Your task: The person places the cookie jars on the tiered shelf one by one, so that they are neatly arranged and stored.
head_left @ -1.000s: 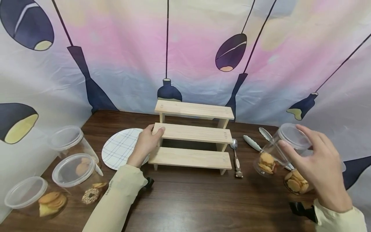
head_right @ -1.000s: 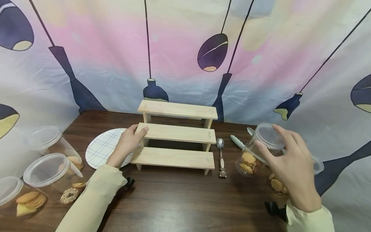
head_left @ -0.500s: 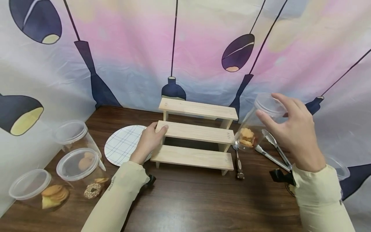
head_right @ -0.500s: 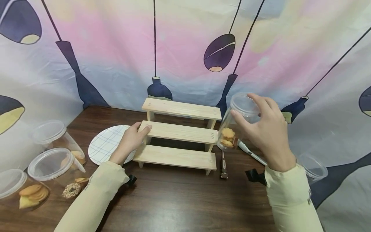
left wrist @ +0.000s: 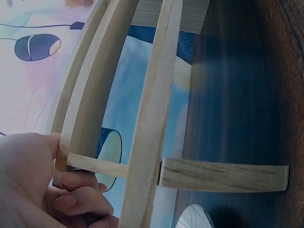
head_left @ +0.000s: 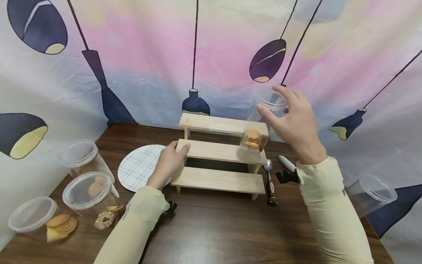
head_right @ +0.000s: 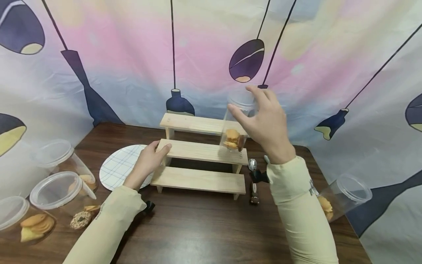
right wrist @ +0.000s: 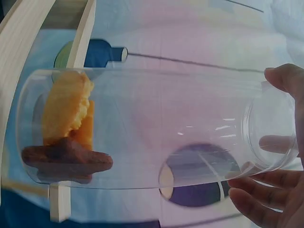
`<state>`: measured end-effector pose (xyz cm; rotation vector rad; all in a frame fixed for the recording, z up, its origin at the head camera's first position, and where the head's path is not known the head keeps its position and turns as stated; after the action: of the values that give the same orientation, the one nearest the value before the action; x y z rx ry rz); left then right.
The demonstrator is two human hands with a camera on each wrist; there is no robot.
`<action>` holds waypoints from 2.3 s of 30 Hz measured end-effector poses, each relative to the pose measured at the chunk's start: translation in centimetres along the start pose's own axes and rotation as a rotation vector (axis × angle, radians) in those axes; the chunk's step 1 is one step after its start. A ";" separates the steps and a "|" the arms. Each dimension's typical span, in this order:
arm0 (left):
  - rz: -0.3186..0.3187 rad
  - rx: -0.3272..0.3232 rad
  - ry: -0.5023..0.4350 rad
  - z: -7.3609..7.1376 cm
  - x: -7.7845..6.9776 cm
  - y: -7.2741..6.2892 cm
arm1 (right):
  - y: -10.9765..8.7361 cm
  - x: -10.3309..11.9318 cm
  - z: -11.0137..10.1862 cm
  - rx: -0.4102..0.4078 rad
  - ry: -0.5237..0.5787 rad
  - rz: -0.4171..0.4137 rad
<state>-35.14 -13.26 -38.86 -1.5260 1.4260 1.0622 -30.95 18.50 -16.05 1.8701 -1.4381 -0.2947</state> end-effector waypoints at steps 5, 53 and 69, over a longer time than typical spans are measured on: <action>-0.012 -0.005 0.003 -0.1 0.3 -0.1 | 1.8 2.1 1.1 -0.015 0.039 -0.031; 0.000 -0.024 -0.008 -0.2 0.2 -0.7 | 8.2 8.2 10.4 0.180 0.051 0.071; 0.012 -0.038 -0.005 0.2 -0.3 -0.7 | 8.4 8.1 10.1 0.182 0.038 0.066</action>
<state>-34.49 -12.88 -38.64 -1.5424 1.4210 1.1054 -40.24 6.19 -15.40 1.9559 -1.5415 -0.0979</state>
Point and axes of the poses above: each hand's wrist, its own y-axis towards the middle knuckle, its own z-axis out of the palm, x = y × z, the point moved 8 cm from there along y, towards the middle knuckle, and after that the axes turned 12 degrees about -y, right-handed, at the moved point
